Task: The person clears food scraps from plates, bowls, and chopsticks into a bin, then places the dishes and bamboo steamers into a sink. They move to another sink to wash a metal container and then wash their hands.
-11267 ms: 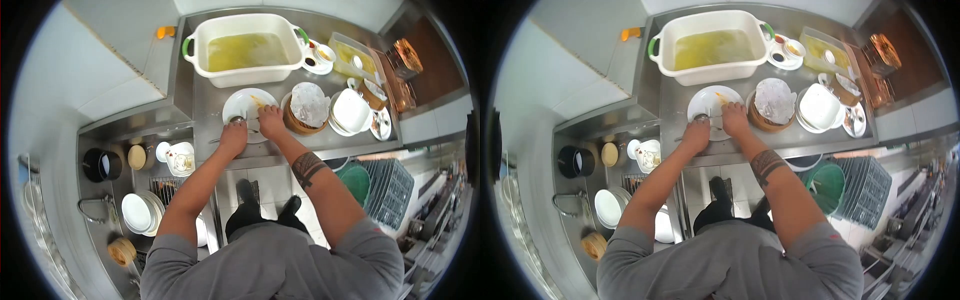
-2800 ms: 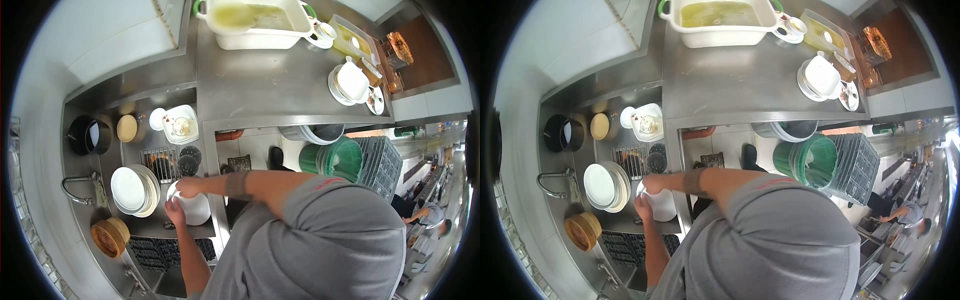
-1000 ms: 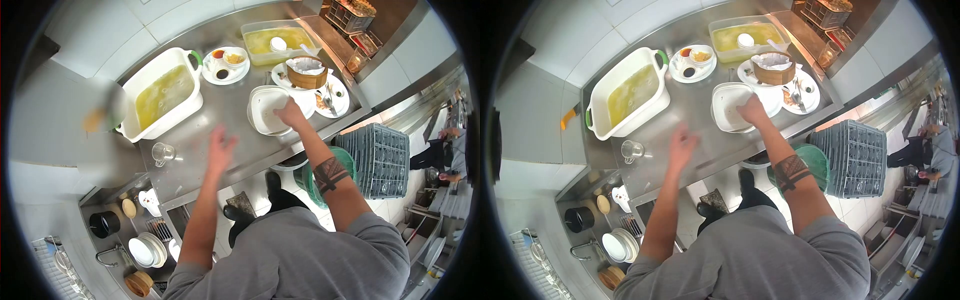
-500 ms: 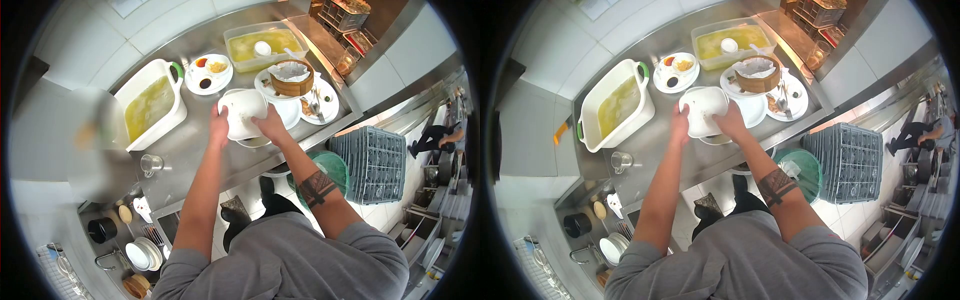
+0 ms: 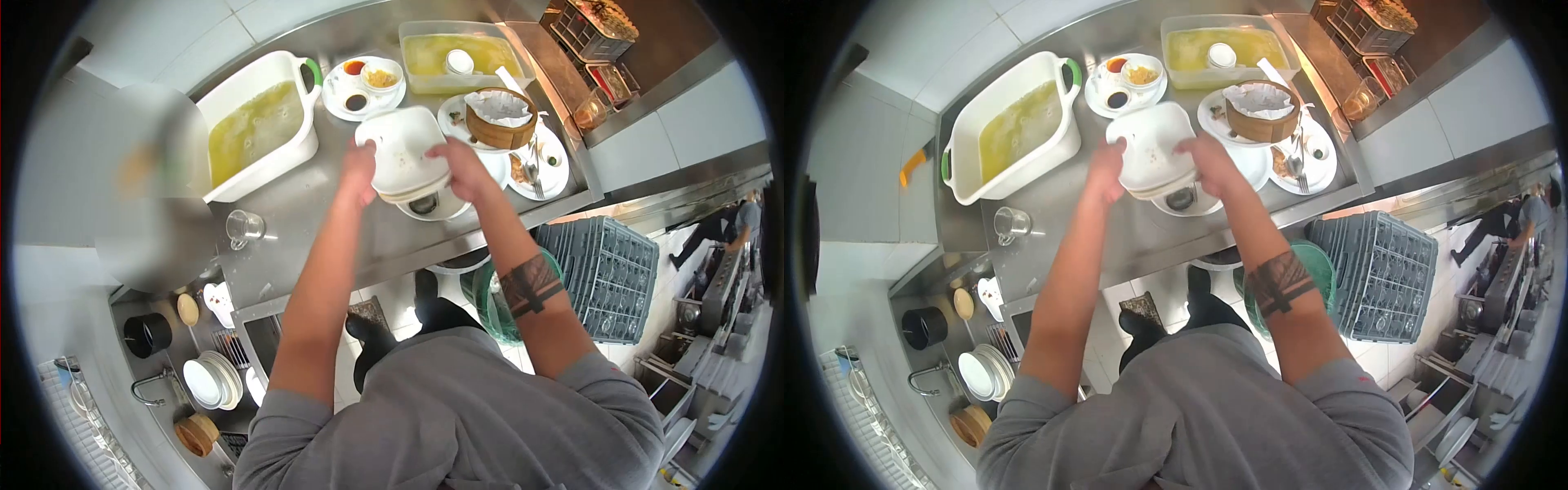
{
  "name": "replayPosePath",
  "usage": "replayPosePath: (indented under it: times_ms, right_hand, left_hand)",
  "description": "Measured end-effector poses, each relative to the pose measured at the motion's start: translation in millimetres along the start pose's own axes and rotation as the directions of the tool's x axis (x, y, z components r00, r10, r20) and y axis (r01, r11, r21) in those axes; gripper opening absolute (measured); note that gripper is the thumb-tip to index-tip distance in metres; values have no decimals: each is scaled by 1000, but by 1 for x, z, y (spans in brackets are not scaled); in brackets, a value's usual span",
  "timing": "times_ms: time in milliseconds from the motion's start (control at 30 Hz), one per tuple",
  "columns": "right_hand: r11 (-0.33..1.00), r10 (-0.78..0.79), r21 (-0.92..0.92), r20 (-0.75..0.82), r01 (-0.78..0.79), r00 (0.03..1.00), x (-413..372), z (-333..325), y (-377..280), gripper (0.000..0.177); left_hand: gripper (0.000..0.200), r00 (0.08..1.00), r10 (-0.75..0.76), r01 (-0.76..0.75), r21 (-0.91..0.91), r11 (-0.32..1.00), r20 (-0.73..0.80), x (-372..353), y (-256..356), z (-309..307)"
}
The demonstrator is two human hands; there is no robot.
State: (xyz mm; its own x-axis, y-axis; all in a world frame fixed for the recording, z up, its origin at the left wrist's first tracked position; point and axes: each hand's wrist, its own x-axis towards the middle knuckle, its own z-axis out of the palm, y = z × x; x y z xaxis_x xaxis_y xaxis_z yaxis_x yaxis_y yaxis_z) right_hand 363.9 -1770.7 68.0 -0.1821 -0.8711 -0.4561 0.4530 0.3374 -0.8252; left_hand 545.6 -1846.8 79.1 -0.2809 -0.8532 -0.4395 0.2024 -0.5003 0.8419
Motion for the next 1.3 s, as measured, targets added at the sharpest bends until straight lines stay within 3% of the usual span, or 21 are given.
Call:
replayPosePath:
  times_ms: [133, 233, 300, 367, 400, 433, 467, 500, 533, 600, 667, 700, 767, 833, 900, 933, 967, 1133, 1167, 1200, 1300]
  right_hand:
    - [977, 3, -214, 116, 22, 993, -19, 43, -70, 60]
    - [886, 11, -461, 115, 43, 993, -17, 74, -86, 55]
    - [899, -110, -383, 274, 214, 955, -49, 85, -89, 58]
    - [958, 24, -285, 101, 6, 995, -11, 47, -51, 56]
    - [796, -141, -596, -2, 112, 990, -9, 41, -33, 55]
    - [463, -373, -815, 177, 348, 911, 36, -2, 10, 55]
    - [257, -432, -942, 89, 217, 898, 60, -27, 47, 57]
    - [141, -508, -947, 180, 288, 842, 67, -26, 71, 56]
    - [-65, -423, -997, 57, 32, 904, 56, -3, 71, 54]
    - [-228, -312, -973, 100, 27, 945, 67, 4, 91, 62]
    - [-13, -336, -997, 74, 74, 939, 67, 9, 102, 54]
    - [-28, -323, -994, 106, 102, 941, 81, -4, 114, 54]
    - [-268, -419, -960, 196, 86, 887, 135, -44, 137, 36]
    - [-601, -290, -739, 557, 305, 778, 151, -76, 133, 31]
    - [233, -452, -963, 16, 135, 892, 97, -26, 110, 31]
    - [-4, -591, -978, 169, 207, 789, 100, -40, 106, 37]
    - [229, -591, -973, -112, 33, 799, 64, 0, 87, 44]
    - [455, -737, -851, -197, 260, 647, 12, 53, 55, 58]
    - [428, -759, -852, -158, 301, 631, 4, 65, 51, 49]
    - [564, -750, -717, -237, 411, 617, 3, 81, 54, 37]
    - [639, -670, -598, -125, 483, 732, -7, 133, 60, 22]
  left_hand:
    - [46, 958, -214, 231, -69, 970, 191, 0, 32, -26]
    - [50, 937, -151, 223, -208, 952, 315, -10, 33, -47]
    - [49, 940, -112, 218, -315, 924, 322, -30, 33, -70]
    - [50, 939, -87, 232, -428, 873, 333, -46, 4, -104]
    - [52, 948, -100, 251, -514, 820, 303, -60, -9, -119]
    - [53, 957, -101, 250, -599, 761, 271, -81, -16, -132]
    - [52, 958, -65, 244, -673, 698, 280, -94, -30, -150]
    - [51, 953, -77, 267, -695, 667, 293, -114, -36, -169]
    - [52, 958, 7, 211, -725, 655, 285, -139, -35, -184]
    - [52, 988, 17, 109, -760, 640, 156, -187, -39, -220]
    - [52, 999, 40, -18, -817, 576, 7, -232, -48, -261]
    - [51, 995, 39, -95, -842, 530, -88, -255, -53, -282]
    - [51, 962, 79, -261, -798, 544, -260, -304, -58, -325]
    - [50, 898, 37, -375, -720, 584, -438, -351, -75, -376]
    - [47, 810, 13, -457, -618, 639, -586, -397, -89, -430]
    - [46, 761, 47, -491, -527, 694, -647, -418, -95, -458]
    - [48, 690, 31, -506, -451, 735, -724, -437, -98, -486]
    - [55, 625, 31, -470, -343, 813, -780, -475, -113, -604]
    - [55, 642, 30, -460, -353, 815, -766, -464, -120, -625]
    - [57, 657, 36, -448, -352, 822, -753, -446, -126, -643]
    - [61, 738, 13, -352, -369, 860, -674, -380, -120, -677]
